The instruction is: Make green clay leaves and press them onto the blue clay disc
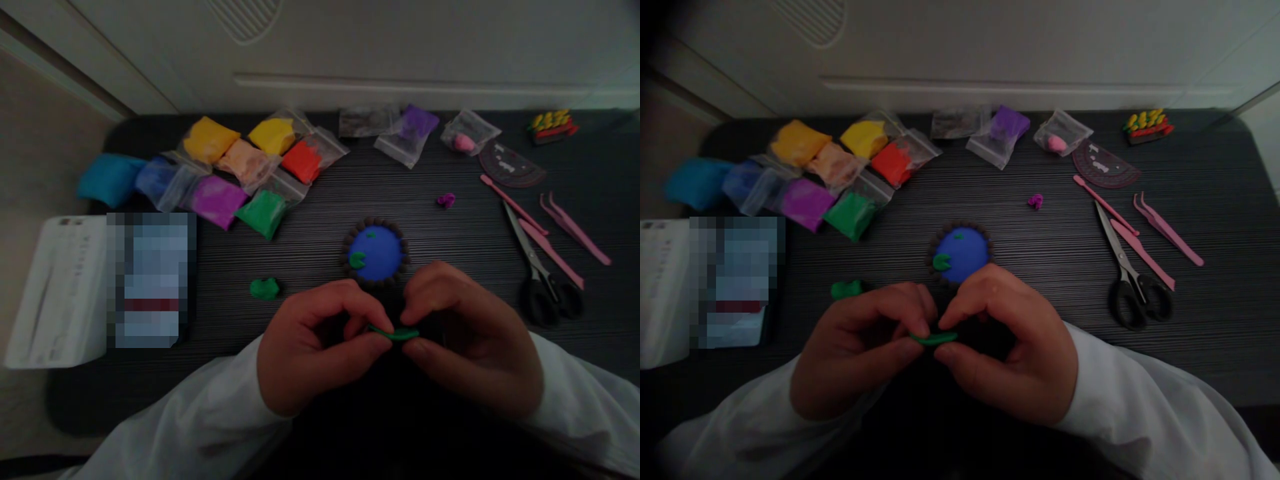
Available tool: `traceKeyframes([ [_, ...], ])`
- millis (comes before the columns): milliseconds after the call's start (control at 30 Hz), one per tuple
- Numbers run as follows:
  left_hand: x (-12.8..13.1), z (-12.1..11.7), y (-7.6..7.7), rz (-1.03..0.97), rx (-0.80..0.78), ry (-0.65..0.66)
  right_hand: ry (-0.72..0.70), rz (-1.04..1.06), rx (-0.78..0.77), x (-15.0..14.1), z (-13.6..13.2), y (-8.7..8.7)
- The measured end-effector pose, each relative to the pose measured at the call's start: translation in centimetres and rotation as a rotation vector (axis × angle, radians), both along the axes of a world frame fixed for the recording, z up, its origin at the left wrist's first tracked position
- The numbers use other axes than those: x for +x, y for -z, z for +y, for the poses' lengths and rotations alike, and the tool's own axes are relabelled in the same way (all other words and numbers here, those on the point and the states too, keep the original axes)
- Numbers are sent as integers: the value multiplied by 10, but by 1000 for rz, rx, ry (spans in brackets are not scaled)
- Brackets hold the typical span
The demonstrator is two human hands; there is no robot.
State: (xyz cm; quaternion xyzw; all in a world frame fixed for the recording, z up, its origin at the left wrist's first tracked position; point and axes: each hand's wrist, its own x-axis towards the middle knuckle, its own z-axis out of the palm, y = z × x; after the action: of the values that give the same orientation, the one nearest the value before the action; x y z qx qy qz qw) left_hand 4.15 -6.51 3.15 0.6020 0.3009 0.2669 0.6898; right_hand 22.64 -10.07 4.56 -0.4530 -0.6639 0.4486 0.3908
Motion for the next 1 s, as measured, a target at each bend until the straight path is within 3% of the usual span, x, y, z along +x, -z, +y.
traceKeyframes([
  [267, 2, 1, 0, -8, 37, -46, -23, -16, 62, 0, 4, -4],
  [667, 3, 1, 2, 38, 237, -38, -12, -55, 102, -2, 2, -2],
  [1000, 3, 1, 2, 45, 274, -62, 1, -75, 117, -4, 3, -3],
])
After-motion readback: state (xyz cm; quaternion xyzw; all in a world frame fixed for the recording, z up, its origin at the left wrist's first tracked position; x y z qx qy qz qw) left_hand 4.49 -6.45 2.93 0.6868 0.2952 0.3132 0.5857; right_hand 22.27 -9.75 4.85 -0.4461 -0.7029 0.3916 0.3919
